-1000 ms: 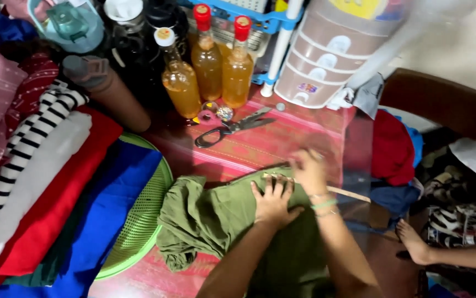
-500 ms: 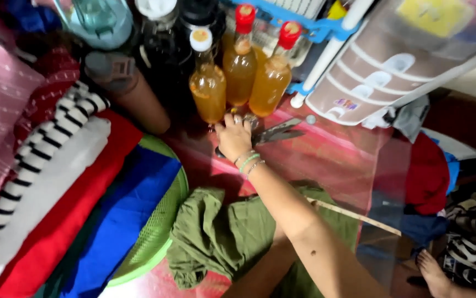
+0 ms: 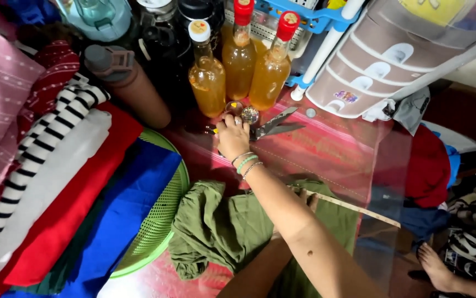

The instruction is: A person is smoothing out a piece of green fabric and using a wooden stick to measure it on a low table.

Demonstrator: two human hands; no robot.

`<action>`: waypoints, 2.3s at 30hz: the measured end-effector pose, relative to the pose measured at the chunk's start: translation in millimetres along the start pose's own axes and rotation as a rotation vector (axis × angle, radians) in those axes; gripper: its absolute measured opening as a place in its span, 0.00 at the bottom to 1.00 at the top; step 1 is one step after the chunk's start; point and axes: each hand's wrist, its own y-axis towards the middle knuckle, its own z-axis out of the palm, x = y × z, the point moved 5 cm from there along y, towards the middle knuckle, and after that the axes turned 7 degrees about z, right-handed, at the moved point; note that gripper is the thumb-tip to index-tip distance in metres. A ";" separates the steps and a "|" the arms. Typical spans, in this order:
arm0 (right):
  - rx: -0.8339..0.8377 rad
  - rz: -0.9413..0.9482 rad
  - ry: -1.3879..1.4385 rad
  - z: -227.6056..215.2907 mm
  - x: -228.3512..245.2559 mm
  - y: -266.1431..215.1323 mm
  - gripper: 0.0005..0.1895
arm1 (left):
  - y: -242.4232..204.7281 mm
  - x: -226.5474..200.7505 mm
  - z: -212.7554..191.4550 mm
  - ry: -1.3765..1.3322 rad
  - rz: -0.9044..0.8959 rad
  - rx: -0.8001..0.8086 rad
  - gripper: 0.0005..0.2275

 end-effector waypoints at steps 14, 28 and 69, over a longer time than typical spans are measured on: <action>0.003 -0.038 0.618 -60.8 -126.2 -35.3 0.10 | -4.6 -43.7 53.7 0.007 0.066 -0.024 0.36; 0.514 0.252 0.317 -39.7 -204.9 -171.5 0.15 | -12.5 -49.1 33.2 0.004 0.051 0.011 0.34; 0.496 0.360 -0.008 -56.5 -162.6 -177.3 0.11 | -36.3 1.9 61.1 0.069 0.026 -0.633 0.19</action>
